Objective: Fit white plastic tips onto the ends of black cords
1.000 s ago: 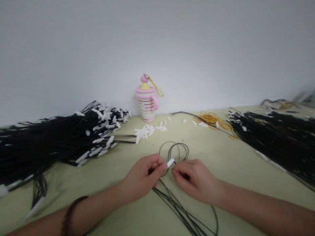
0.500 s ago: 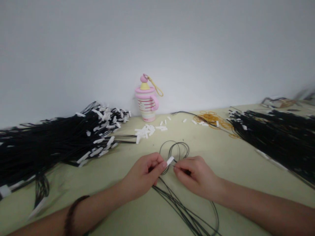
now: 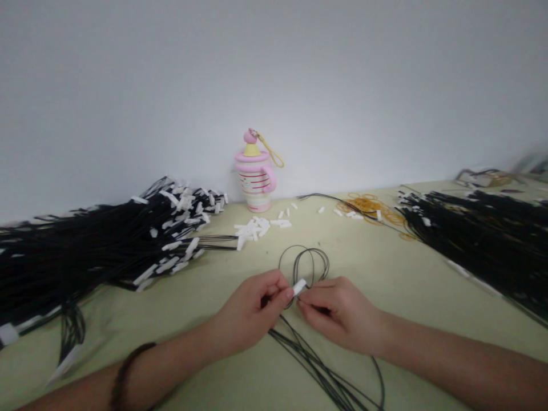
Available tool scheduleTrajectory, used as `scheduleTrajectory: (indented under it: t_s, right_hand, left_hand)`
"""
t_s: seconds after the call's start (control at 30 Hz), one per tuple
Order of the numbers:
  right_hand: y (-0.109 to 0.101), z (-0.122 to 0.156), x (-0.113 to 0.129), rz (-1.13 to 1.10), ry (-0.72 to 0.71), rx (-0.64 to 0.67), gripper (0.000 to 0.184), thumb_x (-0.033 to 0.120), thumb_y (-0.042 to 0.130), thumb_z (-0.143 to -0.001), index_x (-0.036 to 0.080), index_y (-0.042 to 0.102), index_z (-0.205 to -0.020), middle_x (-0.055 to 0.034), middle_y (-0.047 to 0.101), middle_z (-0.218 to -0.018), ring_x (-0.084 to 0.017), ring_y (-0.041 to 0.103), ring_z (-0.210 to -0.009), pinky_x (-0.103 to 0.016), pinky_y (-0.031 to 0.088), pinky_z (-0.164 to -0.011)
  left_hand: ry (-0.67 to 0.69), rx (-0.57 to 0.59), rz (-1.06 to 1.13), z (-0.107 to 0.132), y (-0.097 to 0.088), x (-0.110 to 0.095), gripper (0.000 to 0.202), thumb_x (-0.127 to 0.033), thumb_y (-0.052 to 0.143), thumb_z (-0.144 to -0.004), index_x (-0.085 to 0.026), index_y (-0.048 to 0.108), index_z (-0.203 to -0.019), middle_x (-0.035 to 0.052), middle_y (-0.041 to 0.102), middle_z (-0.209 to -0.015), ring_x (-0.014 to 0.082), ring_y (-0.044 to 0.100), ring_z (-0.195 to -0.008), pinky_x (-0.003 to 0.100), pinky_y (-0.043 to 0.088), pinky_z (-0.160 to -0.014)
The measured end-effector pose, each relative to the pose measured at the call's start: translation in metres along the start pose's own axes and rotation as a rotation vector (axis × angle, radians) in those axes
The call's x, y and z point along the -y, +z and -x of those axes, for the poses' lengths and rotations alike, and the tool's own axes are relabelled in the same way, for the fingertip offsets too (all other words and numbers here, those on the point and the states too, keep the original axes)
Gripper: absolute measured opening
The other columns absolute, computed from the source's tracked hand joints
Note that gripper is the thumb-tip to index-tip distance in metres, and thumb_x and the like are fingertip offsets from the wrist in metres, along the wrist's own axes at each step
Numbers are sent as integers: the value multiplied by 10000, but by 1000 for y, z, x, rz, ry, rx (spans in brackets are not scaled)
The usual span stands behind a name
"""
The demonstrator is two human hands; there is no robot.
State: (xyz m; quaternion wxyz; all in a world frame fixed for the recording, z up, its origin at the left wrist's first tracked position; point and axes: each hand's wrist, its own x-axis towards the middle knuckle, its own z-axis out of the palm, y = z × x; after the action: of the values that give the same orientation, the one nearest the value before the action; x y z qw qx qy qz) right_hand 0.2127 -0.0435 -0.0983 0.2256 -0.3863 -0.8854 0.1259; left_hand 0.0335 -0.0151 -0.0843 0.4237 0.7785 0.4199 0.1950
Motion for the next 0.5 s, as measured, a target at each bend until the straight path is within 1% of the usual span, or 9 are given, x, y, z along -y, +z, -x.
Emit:
scheduleTrajectory:
  t_s: [0.07, 0.17, 0.37, 0.43, 0.5]
  right_hand:
    - [0, 0, 0, 13, -38, 26, 182, 151, 378, -797, 152, 472, -642, 13, 461, -585, -61, 418, -531, -175, 280, -519]
    - [1, 0, -2, 36, -69, 21, 174, 154, 382, -797, 152, 487, -658, 3, 487, -612, -65, 430, -547, -179, 283, -525]
    - [2, -1, -2, 21, -127, 23, 175, 147, 382, -795, 148, 471, -643, -2, 497, -621, -67, 426, -556, -178, 285, -531]
    - [2, -2, -1, 21, -101, 8, 177, 157, 374, -802, 151, 462, -648, 4, 493, -619, -65, 420, -554, -179, 283, -534]
    - [3, -2, -1, 20, -27, -22, 196, 175, 354, -817, 156, 441, -642, 20, 459, -581, -58, 396, -523, -178, 274, -520]
  left_hand:
    - [9, 5, -5, 0, 0, 1, 238, -360, 387, -802, -166, 454, -682, -67, 392, -478, 63, 369, -456, 171, 247, -444]
    - [10, 9, -12, 0, 0, 2, 229, -354, 394, -800, -164, 456, -688, -69, 390, -482, 61, 366, -456, 168, 244, -440]
    - [-25, 8, 8, -1, -1, -1, 233, -348, 397, -799, -159, 449, -671, -74, 378, -454, 58, 354, -433, 164, 249, -420]
    - [-33, 8, 37, -2, -2, -1, 234, -348, 402, -797, -158, 446, -668, -76, 382, -450, 55, 355, -426, 160, 257, -416]
    - [-45, 6, 78, -3, -2, -1, 238, -350, 408, -794, -156, 443, -660, -78, 381, -453, 51, 362, -419, 154, 263, -409]
